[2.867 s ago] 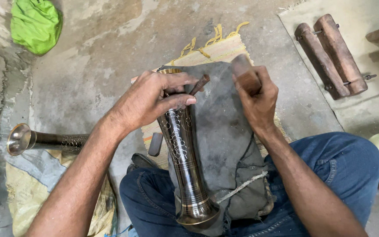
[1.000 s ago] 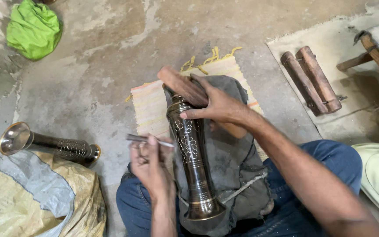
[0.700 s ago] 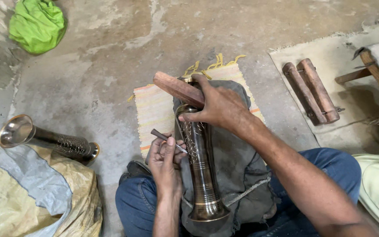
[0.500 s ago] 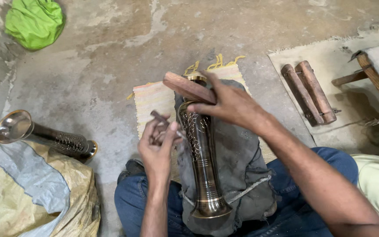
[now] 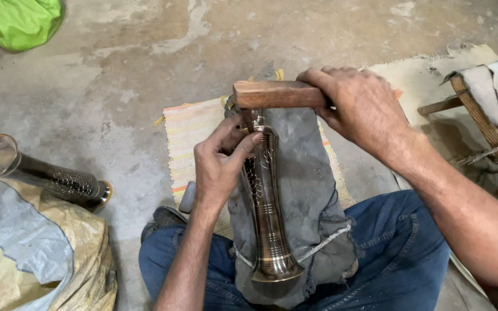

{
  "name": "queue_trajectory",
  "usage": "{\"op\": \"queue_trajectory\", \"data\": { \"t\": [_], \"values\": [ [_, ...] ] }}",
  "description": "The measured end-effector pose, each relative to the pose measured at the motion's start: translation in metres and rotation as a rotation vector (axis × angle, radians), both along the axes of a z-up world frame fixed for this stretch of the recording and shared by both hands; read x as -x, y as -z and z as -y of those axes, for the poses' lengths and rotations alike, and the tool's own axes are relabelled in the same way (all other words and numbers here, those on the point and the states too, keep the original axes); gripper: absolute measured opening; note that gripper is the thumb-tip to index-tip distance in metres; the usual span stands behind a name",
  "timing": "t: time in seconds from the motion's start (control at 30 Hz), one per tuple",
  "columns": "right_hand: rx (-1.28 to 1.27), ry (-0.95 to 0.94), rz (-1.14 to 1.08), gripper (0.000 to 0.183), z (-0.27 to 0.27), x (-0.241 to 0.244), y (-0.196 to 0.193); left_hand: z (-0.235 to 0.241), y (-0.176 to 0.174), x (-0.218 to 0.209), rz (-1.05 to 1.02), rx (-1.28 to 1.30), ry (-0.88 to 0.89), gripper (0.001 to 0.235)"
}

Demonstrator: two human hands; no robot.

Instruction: The person sits on the floor and uses a wooden mallet and metal chisel to engrave a decorative pattern onto a brass vase. They repeatedly strike the chisel to create a floral design on the vase's surface.

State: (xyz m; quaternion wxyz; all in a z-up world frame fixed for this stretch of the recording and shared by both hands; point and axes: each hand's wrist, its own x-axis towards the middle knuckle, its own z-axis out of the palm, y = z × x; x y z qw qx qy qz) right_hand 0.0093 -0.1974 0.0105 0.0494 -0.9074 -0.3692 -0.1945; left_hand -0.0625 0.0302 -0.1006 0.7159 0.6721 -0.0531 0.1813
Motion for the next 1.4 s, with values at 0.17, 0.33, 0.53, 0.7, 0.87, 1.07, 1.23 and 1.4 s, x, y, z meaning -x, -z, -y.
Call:
{"op": "queue_trajectory", "data": {
  "t": [0.17,0.33,0.53,0.7,0.87,1.07,1.23,1.4],
  "values": [
    [-0.168,0.053,-0.085,0.028,0.001,-0.003,-0.01,0.0,-0.004,-0.001,-0.048,-0.023,-0.015,0.049],
    [0.099,0.047,0.068,0.024,0.009,-0.004,-0.007,-0.003,-0.013,-0.001,-0.059,-0.181,-0.018,0.046],
    [0.064,0.14,-0.117,0.022,0.018,-0.005,0.009,-0.008,-0.026,-0.007,-0.059,-0.258,0.103,0.046],
    [-0.109,0.149,-0.131,0.03,0.027,0.011,0.021,-0.013,-0.035,-0.009,-0.068,-0.351,0.21,0.044],
    [-0.206,0.246,-0.213,0.029,0.033,0.021,0.035,-0.016,-0.035,-0.009,0.01,-0.39,0.285,0.043],
    [-0.213,0.169,-0.189,0.029,0.034,0.019,0.038,-0.019,-0.032,-0.006,0.056,-0.369,0.318,0.041],
    [-0.204,0.238,-0.265,0.03,0.028,0.008,0.026,-0.018,-0.027,-0.004,-0.087,-0.301,0.261,0.045],
    [-0.11,0.132,-0.32,0.025,0.017,-0.007,0.01,-0.012,-0.02,0.004,-0.075,-0.168,0.171,0.045]
  ]
}}
